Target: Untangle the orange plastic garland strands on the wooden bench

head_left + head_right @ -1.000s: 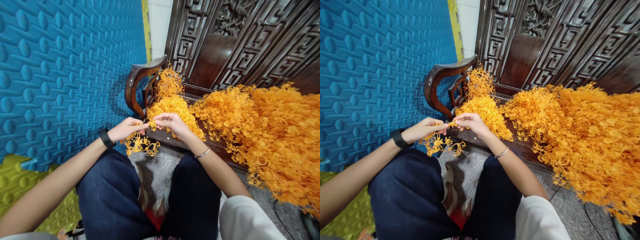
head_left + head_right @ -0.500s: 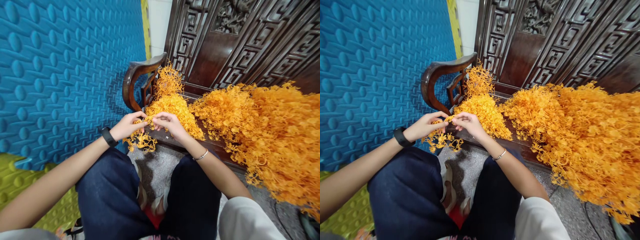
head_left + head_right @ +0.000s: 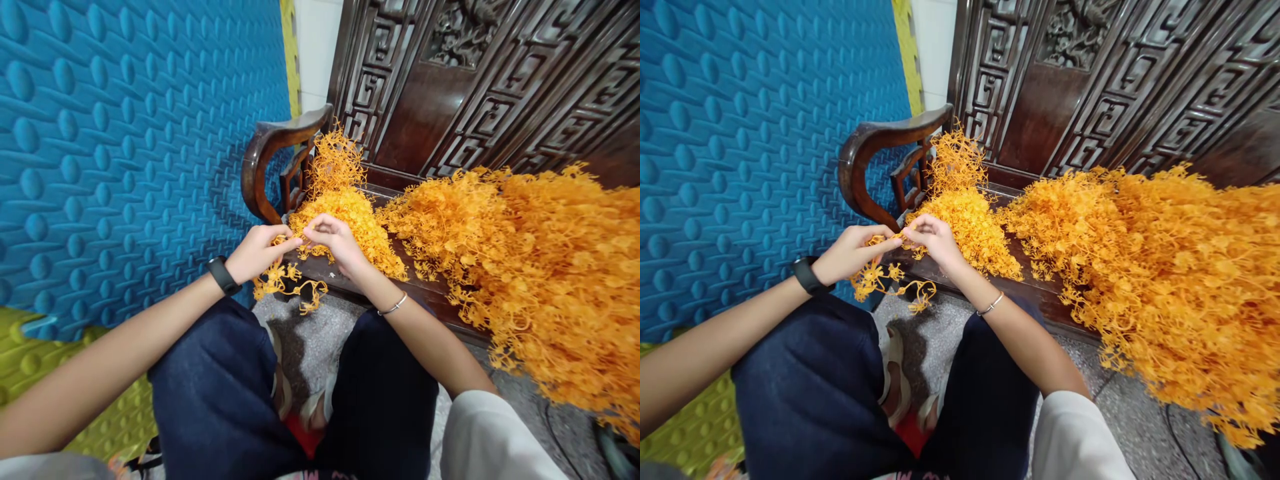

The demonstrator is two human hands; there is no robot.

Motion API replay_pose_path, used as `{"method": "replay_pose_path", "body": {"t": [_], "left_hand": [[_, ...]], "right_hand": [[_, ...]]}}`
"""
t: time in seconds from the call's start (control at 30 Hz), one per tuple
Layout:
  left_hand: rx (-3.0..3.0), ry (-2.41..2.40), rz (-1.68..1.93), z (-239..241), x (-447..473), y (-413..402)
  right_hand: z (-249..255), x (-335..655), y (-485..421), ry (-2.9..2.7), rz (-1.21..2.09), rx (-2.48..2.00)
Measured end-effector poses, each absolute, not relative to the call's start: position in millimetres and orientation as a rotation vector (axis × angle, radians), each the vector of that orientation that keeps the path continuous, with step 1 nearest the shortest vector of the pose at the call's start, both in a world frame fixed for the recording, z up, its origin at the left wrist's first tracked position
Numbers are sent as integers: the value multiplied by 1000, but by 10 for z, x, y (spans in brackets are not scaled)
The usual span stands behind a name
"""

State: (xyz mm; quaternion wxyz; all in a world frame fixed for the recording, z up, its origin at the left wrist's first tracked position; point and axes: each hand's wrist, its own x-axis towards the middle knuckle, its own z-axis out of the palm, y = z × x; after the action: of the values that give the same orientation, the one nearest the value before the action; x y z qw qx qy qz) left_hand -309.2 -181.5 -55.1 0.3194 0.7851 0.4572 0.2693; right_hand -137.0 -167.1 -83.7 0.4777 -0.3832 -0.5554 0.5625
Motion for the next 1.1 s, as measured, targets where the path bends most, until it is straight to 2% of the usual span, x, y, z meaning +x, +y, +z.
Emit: {"method": "replay_pose_path", "body": {"t": [0.53, 0.77, 0.9, 1.1], "left_hand": [[1908, 1259, 873, -591, -2929, -1682], [1883, 1259, 858, -484, -3026, -1964], [1895, 1224, 831, -478, -3067, -1940], [1882, 1184, 791, -573, -3088, -1762]], "right_hand": [[-788, -1502, -1311, -1250, 1097, -1007], [-680, -654, -780, -813, 624, -1170], [-753, -340, -641, -1080, 541, -1138], [-952, -558, -523, -1419, 413, -1344]]}}
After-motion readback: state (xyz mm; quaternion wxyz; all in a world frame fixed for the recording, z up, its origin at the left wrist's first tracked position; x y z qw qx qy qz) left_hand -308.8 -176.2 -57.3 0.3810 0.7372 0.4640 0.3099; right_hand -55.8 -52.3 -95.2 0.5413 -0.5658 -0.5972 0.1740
